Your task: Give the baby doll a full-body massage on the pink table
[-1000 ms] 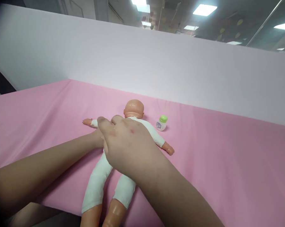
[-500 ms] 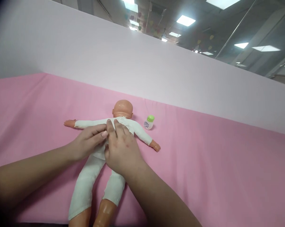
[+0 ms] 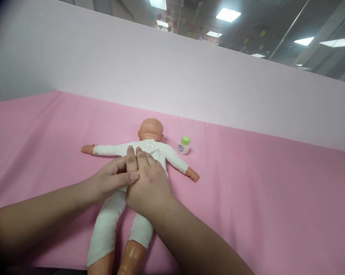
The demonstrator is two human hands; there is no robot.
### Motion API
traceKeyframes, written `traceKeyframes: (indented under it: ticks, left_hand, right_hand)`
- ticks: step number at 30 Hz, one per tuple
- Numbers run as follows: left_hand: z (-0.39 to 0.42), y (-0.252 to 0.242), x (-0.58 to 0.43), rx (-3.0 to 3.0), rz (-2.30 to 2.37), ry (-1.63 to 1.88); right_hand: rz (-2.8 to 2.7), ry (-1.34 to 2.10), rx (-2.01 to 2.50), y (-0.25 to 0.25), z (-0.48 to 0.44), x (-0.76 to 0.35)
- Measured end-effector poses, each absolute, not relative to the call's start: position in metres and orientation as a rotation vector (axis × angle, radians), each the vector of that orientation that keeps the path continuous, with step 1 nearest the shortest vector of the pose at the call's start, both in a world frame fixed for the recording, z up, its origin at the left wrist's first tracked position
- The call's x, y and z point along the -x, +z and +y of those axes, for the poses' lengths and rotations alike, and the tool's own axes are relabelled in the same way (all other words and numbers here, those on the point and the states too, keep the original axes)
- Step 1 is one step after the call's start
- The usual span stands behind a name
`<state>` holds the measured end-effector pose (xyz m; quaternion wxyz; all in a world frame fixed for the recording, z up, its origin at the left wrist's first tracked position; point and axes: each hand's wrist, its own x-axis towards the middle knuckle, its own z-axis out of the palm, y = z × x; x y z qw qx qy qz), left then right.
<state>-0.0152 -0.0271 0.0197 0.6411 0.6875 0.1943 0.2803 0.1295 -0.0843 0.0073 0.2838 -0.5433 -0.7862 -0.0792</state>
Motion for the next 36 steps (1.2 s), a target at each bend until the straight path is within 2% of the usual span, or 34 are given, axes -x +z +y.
traceKeyframes:
  ticks: [13, 23, 29, 36]
  left_hand:
    - [-0.023, 0.018, 0.021, -1.507, 0.356, 0.628]
    - [-0.010, 0.008, 0.021, -1.223, 0.389, 0.842]
    - [-0.013, 0.012, 0.024, -1.254, 0.282, 0.711]
    - [-0.009, 0.011, 0.024, -1.289, 0.294, 0.645]
  right_hand:
    - [-2.081, -0.129, 1.372, 0.014, -0.085, -0.134]
    - [-1.956, -0.374, 0.722, 0.026, -0.100, -0.131]
    - [-2.107, -0.324, 0.962, 0.016, -0.084, -0.137]
    - [-2.182, -0.231, 1.023, 0.006, -0.078, -0.139]
